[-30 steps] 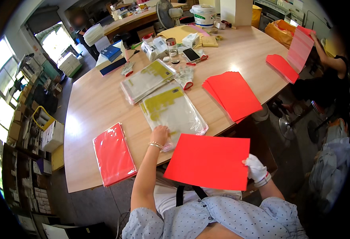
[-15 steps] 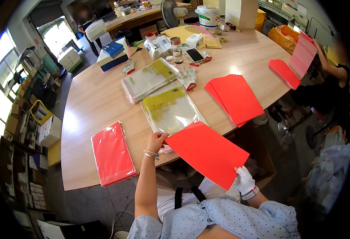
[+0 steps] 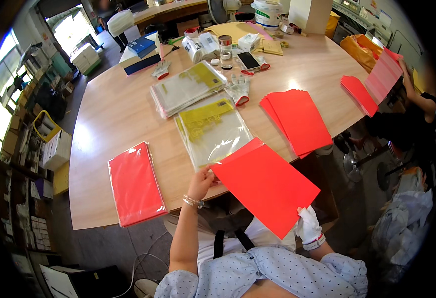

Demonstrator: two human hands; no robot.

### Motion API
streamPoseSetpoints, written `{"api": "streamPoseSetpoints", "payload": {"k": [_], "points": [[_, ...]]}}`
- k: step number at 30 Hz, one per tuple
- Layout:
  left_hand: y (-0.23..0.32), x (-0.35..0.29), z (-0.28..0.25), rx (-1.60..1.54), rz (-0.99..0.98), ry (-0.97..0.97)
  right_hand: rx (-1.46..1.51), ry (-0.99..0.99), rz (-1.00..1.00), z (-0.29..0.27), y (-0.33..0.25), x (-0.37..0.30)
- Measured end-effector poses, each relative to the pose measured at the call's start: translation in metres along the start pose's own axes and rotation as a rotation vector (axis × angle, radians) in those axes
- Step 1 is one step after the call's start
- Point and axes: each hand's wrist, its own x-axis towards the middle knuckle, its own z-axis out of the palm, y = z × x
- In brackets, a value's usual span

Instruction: The person places red sheets of paper into clear plastic sleeves one at a time. They smooth each sheet inside the sleeve and stack the completed packages on the table. The person wears white gloves throughout the task.

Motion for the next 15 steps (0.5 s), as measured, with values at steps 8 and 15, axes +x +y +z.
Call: {"api": "streamPoseSetpoints", "payload": {"k": [8,15], "points": [[-0.090,0.023,0.072,0.168,0.496,0.299,0.095,0.107,0.216,0.018,-0.006,-0.015],[-0.237,0.012,0.106,0.229,0.334,-0.005,0.200,-0.177,0.353,0.019,0.015,-0.006]]}}
